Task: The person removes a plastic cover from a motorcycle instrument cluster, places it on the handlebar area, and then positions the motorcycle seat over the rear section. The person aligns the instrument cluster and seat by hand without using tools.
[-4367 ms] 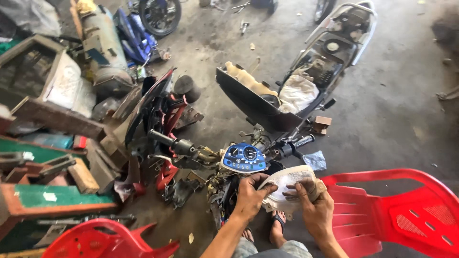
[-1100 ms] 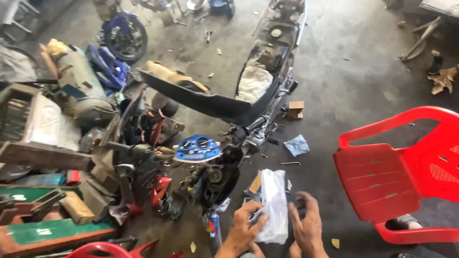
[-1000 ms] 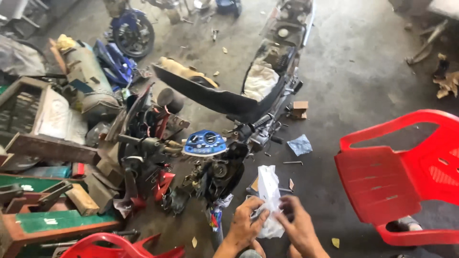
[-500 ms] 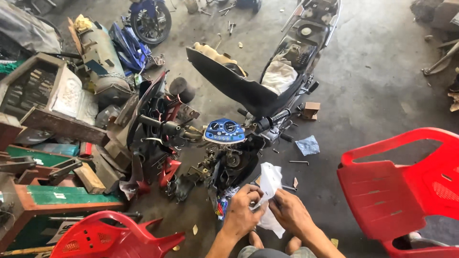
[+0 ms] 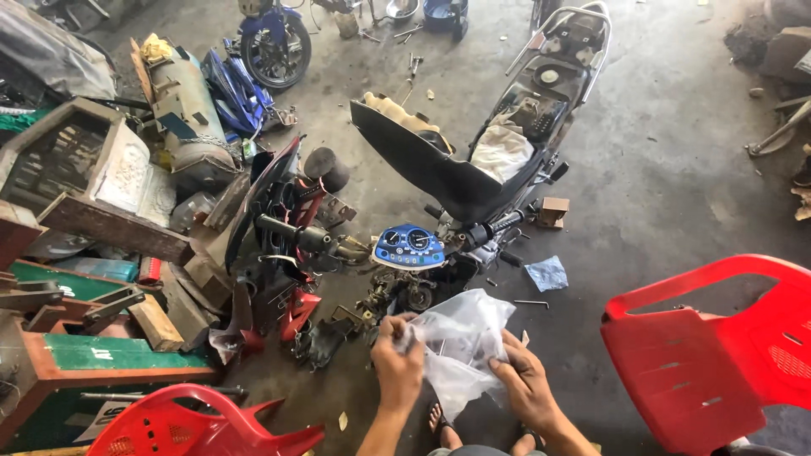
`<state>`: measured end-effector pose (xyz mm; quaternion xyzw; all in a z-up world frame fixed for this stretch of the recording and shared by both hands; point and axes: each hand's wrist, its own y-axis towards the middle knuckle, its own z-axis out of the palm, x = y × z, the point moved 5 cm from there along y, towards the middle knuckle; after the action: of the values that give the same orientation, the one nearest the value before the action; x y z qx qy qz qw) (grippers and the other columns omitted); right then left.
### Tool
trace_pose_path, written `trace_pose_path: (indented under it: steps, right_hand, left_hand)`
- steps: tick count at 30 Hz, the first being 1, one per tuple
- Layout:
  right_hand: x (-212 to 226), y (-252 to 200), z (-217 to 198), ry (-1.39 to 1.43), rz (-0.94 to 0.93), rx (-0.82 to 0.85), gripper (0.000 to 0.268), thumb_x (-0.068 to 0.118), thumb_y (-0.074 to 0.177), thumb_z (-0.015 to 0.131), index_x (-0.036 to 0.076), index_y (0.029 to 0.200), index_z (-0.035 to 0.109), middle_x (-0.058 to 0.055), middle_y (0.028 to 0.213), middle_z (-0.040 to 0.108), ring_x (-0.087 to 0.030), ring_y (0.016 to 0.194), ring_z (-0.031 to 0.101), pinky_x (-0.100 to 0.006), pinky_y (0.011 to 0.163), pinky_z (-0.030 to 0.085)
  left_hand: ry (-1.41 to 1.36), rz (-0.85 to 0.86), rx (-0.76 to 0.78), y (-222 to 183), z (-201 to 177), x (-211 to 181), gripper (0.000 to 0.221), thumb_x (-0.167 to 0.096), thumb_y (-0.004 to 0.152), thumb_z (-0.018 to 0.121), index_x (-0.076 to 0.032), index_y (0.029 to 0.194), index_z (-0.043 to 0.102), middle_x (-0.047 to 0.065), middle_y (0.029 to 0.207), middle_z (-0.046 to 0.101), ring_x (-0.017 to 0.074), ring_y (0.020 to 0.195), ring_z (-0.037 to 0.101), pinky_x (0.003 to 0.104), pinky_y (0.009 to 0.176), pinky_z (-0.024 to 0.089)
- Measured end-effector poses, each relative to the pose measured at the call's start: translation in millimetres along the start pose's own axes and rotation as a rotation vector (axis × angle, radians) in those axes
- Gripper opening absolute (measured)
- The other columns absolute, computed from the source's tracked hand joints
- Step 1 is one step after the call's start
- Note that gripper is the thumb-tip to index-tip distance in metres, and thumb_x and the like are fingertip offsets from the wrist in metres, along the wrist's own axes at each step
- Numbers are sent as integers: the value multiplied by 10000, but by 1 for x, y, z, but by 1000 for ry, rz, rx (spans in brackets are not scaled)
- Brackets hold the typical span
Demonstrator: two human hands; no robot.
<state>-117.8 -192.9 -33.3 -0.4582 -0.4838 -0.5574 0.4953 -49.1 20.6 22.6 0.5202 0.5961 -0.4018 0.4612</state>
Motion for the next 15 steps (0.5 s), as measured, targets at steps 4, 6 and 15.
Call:
trace_pose_path:
  steps: [4, 6, 15]
  right_hand:
    - [16, 6, 8, -36, -63, -12, 174, 15, 923, 559, -62, 971, 707, -116, 1176, 656, -211, 1024, 639, -310, 881, 490]
    - [18, 6, 10, -111, -41, -20, 162, 18, 919, 572, -47, 972, 711, -113, 1099, 649, -213, 960, 630, -316, 841, 488]
    - [57, 0, 37, -433, -359, 181, 155, 42, 853, 683, 11, 1004, 685, -138, 1092, 625, -324, 953, 645, -381, 792, 534]
  left_hand:
    - [85, 548, 149, -12, 1, -57, 226, 50, 741, 590, 1, 960, 619, 201, 1296, 567, 370, 1186, 622, 398, 974, 526]
    - [143, 630, 239, -11, 3, -66, 273, 64, 734, 585, -20, 973, 687, 243, 1373, 528, 417, 1257, 595, 430, 1027, 510]
    - [248, 255, 304, -8, 15, -13, 266, -11, 773, 749, -20, 1038, 752, 192, 1222, 694, 306, 986, 714, 378, 841, 569]
